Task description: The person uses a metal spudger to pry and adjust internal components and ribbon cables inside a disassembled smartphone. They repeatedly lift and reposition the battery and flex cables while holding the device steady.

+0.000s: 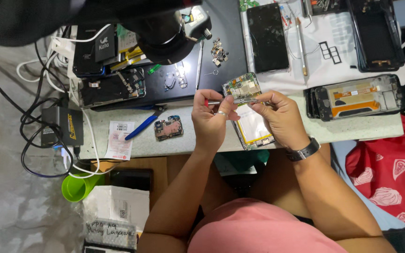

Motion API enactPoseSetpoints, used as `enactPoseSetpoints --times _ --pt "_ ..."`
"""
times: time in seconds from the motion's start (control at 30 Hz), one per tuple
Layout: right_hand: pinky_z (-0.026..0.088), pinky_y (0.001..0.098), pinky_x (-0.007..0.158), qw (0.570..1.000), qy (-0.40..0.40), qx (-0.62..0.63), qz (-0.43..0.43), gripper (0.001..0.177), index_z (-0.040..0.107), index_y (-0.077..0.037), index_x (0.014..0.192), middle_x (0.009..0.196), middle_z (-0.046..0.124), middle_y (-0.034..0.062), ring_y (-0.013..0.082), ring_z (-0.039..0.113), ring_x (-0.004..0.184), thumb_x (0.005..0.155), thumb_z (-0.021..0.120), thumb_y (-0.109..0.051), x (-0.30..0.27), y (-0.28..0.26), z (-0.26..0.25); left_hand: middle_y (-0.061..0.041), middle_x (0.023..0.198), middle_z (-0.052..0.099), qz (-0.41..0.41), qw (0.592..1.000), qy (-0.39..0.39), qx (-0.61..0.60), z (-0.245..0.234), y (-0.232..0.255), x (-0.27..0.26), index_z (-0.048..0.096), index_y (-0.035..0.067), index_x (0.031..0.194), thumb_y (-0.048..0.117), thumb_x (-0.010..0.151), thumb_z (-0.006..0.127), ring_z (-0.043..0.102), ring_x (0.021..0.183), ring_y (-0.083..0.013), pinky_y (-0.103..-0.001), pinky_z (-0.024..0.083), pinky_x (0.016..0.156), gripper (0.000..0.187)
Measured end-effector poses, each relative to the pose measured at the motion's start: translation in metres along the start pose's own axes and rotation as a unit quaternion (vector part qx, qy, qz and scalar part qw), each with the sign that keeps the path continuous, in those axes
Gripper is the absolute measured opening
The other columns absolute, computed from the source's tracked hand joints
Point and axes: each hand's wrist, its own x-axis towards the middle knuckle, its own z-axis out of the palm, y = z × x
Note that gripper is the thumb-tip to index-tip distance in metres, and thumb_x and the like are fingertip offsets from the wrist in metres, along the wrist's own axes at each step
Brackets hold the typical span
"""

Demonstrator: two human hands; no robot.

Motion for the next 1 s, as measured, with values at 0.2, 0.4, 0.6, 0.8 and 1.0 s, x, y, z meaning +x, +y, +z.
enactPoseSetpoints --times 0.2,0.4,0.6,0.8,1.0 --pt "0.051 0.0212 0.086 1.000 0.014 -0.013 -0.007 0.017 0.066 -0.001 0.114 0.103 0.070 0.0040 0.0074 0.062 0.095 0.098 0.070 0.000 -0.001 0.001 -0.001 -0.013 0.086 0.067 0.027 0.998 0.004 -0.052 -0.013 -0.009 -0.001 0.049 0.002 0.105 0.000 0.098 0.067 0.073 0.074 -0.0185 -0.033 0.064 0.061 0.019" --pt "0.039 0.0190 0.072 0.999 0.035 0.009 -0.017 0.032 0.058 -0.005 0.129 0.097 0.059 0.0020 0.0059 0.050 0.084 0.101 0.069 0.004 -0.005 -0.002 -0.002 -0.013 0.091 0.069 0.131 0.989 0.017 -0.062 -0.030 -0.014 -0.006 0.049 0.003 0.108 0.001 0.103 0.063 0.076 0.083 -0.0217 -0.036 0.067 0.070 0.015" --pt "0.052 0.0250 0.098 0.997 0.035 0.066 -0.031 0.052 0.047 -0.006 0.146 0.112 0.069 0.0088 0.0120 0.064 0.106 0.098 0.064 0.006 -0.002 -0.006 0.003 -0.017 0.114 0.067 0.206 0.975 0.064 -0.041 -0.029 -0.023 -0.014 0.041 0.004 0.115 0.001 0.105 0.060 0.076 0.096 -0.0239 -0.037 0.065 0.088 0.022" --pt "0.053 0.0279 0.101 0.996 0.051 0.064 -0.017 0.055 0.046 -0.005 0.150 0.116 0.069 0.0105 0.0141 0.065 0.110 0.098 0.063 0.007 0.001 -0.007 0.005 -0.020 0.122 0.065 0.204 0.976 0.070 -0.023 -0.025 -0.027 -0.012 0.042 0.003 0.118 -0.001 0.107 0.059 0.072 0.106 -0.0222 -0.038 0.064 0.095 0.021" --pt "0.053 0.0279 0.100 0.997 0.054 0.051 -0.022 0.054 0.047 -0.006 0.148 0.116 0.069 0.0107 0.0140 0.065 0.110 0.098 0.063 0.007 0.002 -0.006 0.004 -0.020 0.123 0.065 0.201 0.978 0.060 -0.011 -0.025 -0.027 -0.011 0.041 0.003 0.119 -0.002 0.106 0.059 0.072 0.107 -0.0216 -0.037 0.064 0.096 0.022"
